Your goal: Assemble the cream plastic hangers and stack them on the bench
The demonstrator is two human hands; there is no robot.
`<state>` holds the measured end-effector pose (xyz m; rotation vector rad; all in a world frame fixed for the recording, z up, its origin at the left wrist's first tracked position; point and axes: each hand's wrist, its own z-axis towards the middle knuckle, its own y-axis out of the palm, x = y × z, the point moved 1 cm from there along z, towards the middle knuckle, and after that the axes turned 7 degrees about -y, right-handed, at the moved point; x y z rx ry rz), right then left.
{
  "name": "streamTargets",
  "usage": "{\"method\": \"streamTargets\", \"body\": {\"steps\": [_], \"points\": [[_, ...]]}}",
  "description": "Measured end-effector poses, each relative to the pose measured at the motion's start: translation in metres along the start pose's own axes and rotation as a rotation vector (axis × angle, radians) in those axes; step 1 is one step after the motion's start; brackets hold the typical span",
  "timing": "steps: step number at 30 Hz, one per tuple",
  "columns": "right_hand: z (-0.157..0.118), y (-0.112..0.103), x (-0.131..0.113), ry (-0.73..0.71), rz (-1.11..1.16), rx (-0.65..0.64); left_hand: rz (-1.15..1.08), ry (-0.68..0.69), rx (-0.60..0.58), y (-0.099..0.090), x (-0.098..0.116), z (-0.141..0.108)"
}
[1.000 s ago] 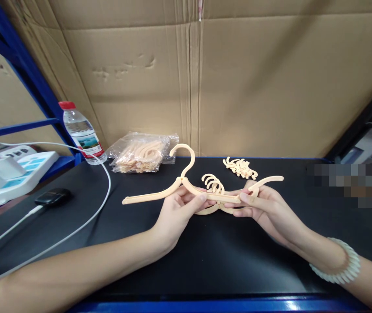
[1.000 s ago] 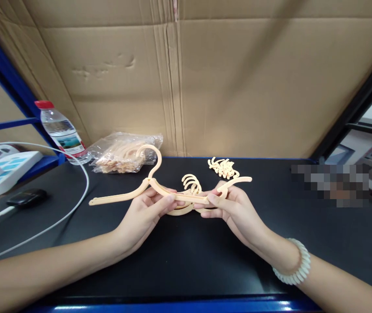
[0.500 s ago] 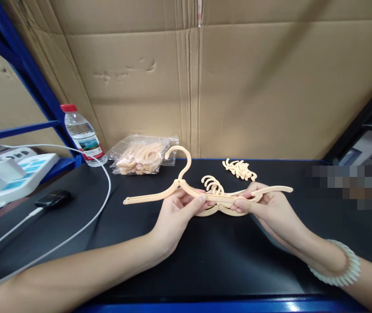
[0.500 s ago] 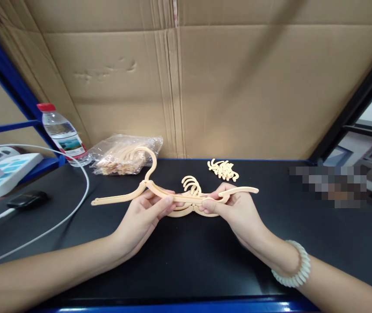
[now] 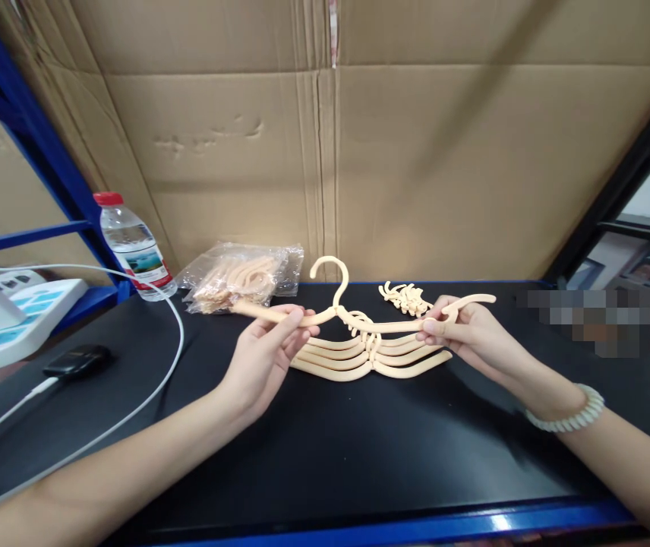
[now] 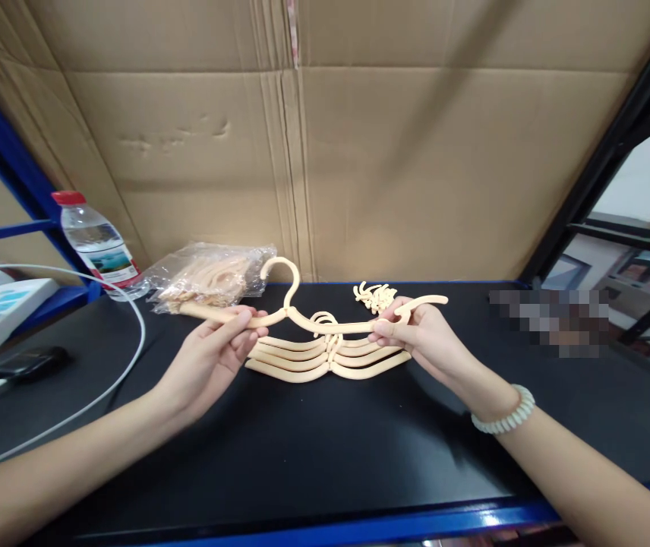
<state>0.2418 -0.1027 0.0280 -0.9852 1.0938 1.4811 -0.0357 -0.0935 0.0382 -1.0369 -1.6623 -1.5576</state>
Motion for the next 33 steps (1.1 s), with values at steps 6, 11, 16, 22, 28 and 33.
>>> {"method": "streamTargets", "body": {"steps": [6,11,16,22,28,33], "points": [[0.006,-0.014,-0.005,0.055,-0.006,-0.045,0.093,0.053,-0.099,-0.007,0.001,0.002],[0.007,-0.022,-0.007,0.131,-0.001,-0.101,0.128,0.026,-0.112,-0.010,0.001,0.005],[0.009,-0.036,-0.010,0.136,0.007,-0.109,0.214,-0.032,-0.202,-0.013,0.005,0.013],[0.009,-0.054,-0.025,0.033,0.009,-0.068,0.643,0.107,-0.487,-0.011,0.010,0.013],[0.012,-0.061,-0.028,-0.029,0.048,0.024,1.465,0.606,-0.585,-0.002,-0.013,0.004],[0.018,-0.061,-0.024,-0.076,0.060,0.111,1.752,0.711,-0.596,0.011,-0.034,0.000]]}}
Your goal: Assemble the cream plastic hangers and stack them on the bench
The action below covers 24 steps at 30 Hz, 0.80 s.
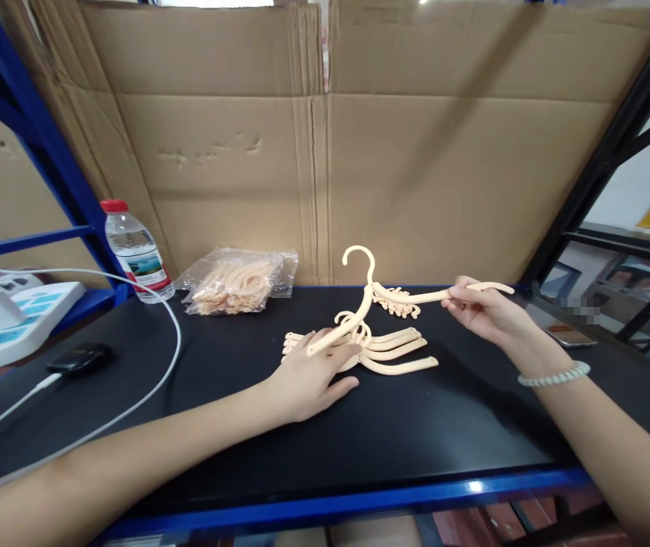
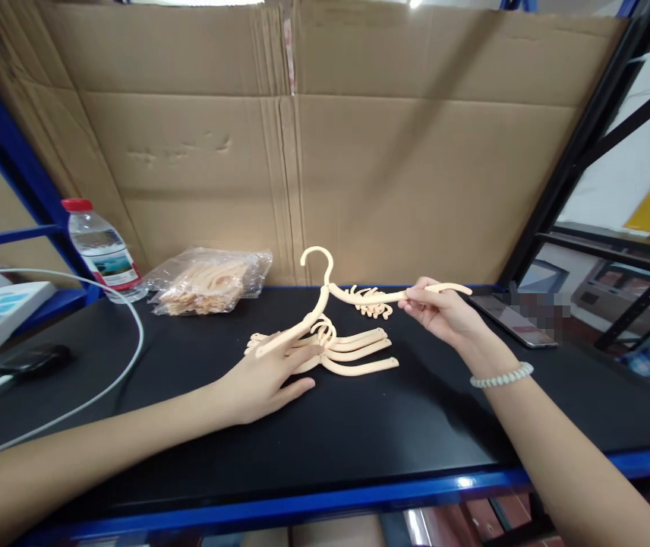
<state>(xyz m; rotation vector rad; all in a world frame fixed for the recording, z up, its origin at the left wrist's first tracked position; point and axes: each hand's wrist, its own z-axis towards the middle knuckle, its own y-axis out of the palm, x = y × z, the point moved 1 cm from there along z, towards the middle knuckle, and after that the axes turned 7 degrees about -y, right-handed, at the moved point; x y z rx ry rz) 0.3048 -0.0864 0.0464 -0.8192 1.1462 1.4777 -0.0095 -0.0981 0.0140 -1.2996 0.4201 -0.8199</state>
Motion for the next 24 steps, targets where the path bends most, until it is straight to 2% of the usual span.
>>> {"method": "streamTargets", "body": {"steps": [3,6,10,17,24], "points": [[0.004,-0.005,0.002,-0.017,0.041,0.096,0.008,-0.058,-0.011,0.004,-0.005,0.005],[0.008,-0.013,0.003,-0.048,0.065,0.167,-0.020,-0.051,0.013,0.008,-0.015,0.009],[0.012,-0.020,0.006,-0.090,0.044,0.185,-0.044,-0.025,0.050,0.012,-0.027,0.015],[0.015,-0.026,0.010,-0.120,0.019,0.195,0.002,-0.078,0.077,0.016,-0.049,0.035],[0.017,-0.030,0.012,-0.106,0.055,0.217,0.018,-0.090,0.087,0.014,-0.060,0.049]]}}
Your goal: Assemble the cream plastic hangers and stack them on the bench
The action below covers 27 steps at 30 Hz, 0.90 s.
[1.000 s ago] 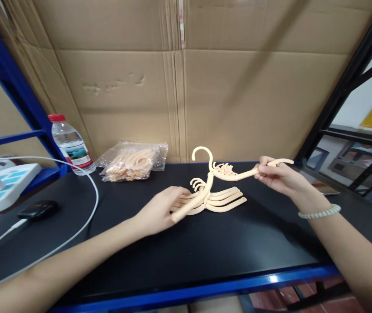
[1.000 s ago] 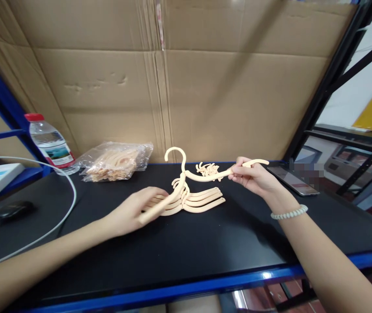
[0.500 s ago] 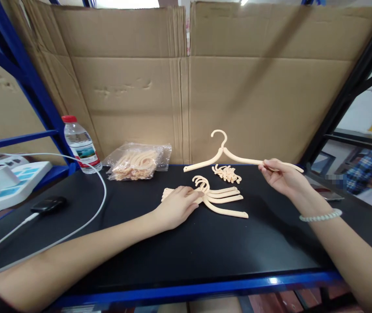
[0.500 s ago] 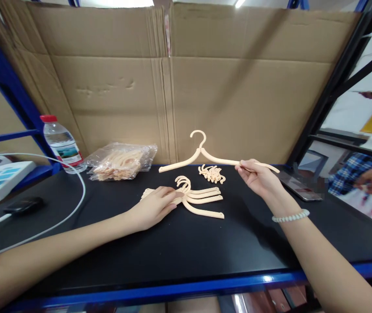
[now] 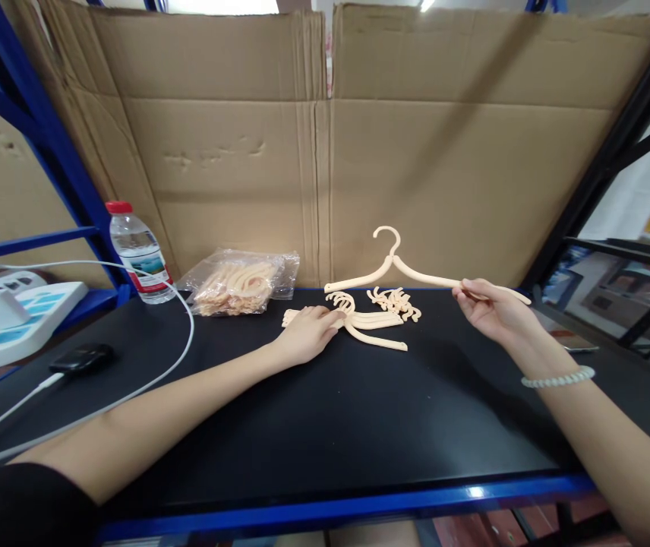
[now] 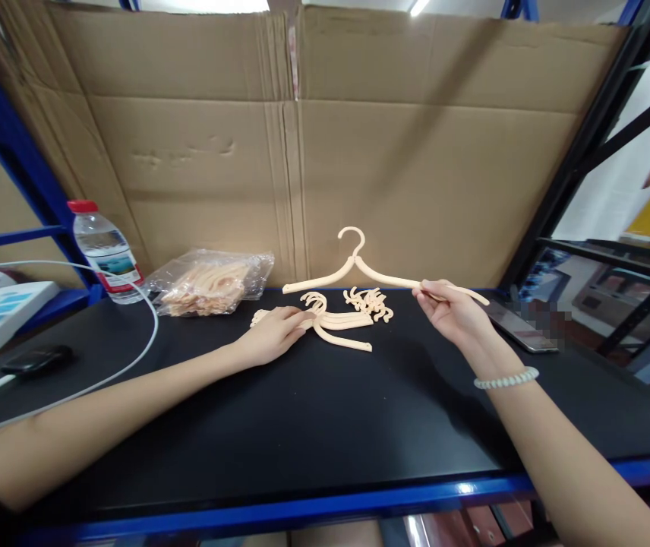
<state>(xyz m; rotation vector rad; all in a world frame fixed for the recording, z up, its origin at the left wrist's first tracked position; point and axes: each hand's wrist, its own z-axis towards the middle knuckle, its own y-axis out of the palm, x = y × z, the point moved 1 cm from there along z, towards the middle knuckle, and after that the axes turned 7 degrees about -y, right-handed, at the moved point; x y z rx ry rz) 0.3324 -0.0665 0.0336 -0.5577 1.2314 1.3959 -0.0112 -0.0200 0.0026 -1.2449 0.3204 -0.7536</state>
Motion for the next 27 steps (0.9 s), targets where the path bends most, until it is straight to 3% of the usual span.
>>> {"method": "streamTargets", "body": {"steps": [8,13,16,18,20,24,27], "points": [[0.001,0.000,0.000,0.041,0.061,0.028,-0.073,-0.014,0.038,0.003,-0.006,0.009],[-0.003,0.005,0.001,0.083,0.093,0.019,-0.204,-0.053,0.163,-0.011,0.001,0.003],[-0.007,0.011,0.005,0.130,0.111,-0.003,-0.361,-0.107,0.215,-0.025,0.009,-0.012],[-0.011,0.018,0.009,0.166,0.119,-0.028,-0.726,-0.143,0.158,-0.032,0.014,-0.024],[-0.018,0.027,0.014,0.205,0.124,-0.058,-0.834,-0.160,0.120,-0.037,0.018,-0.036],[-0.038,0.040,0.023,0.294,0.120,-0.122,-0.618,-0.191,0.151,-0.044,0.015,-0.057],[-0.056,0.034,0.025,0.377,0.080,-0.190,-0.506,-0.215,0.147,-0.048,0.003,-0.073]]}}
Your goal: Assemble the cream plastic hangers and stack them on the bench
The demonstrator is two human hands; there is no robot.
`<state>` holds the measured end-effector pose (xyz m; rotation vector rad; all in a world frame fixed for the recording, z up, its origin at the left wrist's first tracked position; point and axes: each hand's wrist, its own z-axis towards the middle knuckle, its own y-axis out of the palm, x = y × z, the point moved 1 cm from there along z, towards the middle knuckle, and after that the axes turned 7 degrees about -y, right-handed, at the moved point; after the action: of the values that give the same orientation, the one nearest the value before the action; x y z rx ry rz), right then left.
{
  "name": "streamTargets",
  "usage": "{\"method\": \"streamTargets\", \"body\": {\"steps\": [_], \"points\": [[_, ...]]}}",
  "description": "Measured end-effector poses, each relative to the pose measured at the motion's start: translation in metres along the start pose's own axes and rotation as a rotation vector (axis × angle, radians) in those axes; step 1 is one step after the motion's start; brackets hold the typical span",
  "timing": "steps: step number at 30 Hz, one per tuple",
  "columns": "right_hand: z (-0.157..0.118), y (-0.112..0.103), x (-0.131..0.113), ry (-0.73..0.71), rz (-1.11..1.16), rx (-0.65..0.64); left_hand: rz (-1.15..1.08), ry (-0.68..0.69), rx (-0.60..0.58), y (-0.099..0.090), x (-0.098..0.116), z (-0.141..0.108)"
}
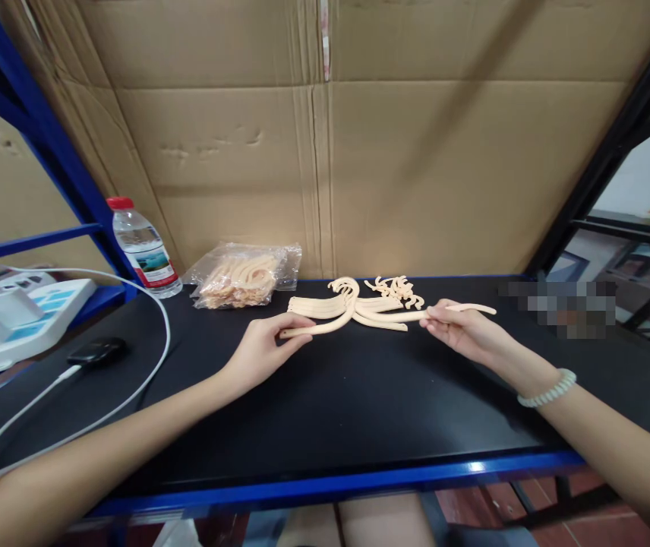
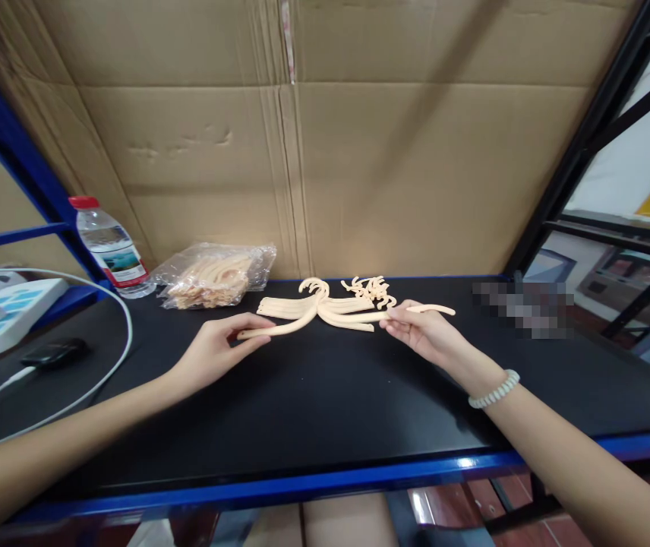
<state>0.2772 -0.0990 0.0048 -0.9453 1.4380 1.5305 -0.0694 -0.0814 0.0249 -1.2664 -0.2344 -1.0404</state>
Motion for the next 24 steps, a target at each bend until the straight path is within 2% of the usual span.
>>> {"method": "streamTargets", "body": {"steps": [4,8,13,18,24], "points": [[-0.024,-0.020,-0.001,0.104,-0.135,-0.006,0.078,0.002,-0.028,-0.018,-0.015,-0.019],[-0.041,-0.034,-0.011,0.095,-0.303,-0.021,0.163,0.077,-0.072,-0.025,-0.022,-0.034],[-0.047,-0.038,-0.021,-0.008,-0.701,-0.095,0.207,0.152,-0.109,-0.023,-0.023,-0.036],[-0.040,-0.052,-0.023,-0.165,-1.141,-0.146,0.292,0.187,-0.087,-0.020,-0.021,-0.034],[-0.039,-0.060,-0.017,-0.406,-1.336,-0.215,0.338,0.192,-0.129,-0.020,-0.024,-0.033]]}}
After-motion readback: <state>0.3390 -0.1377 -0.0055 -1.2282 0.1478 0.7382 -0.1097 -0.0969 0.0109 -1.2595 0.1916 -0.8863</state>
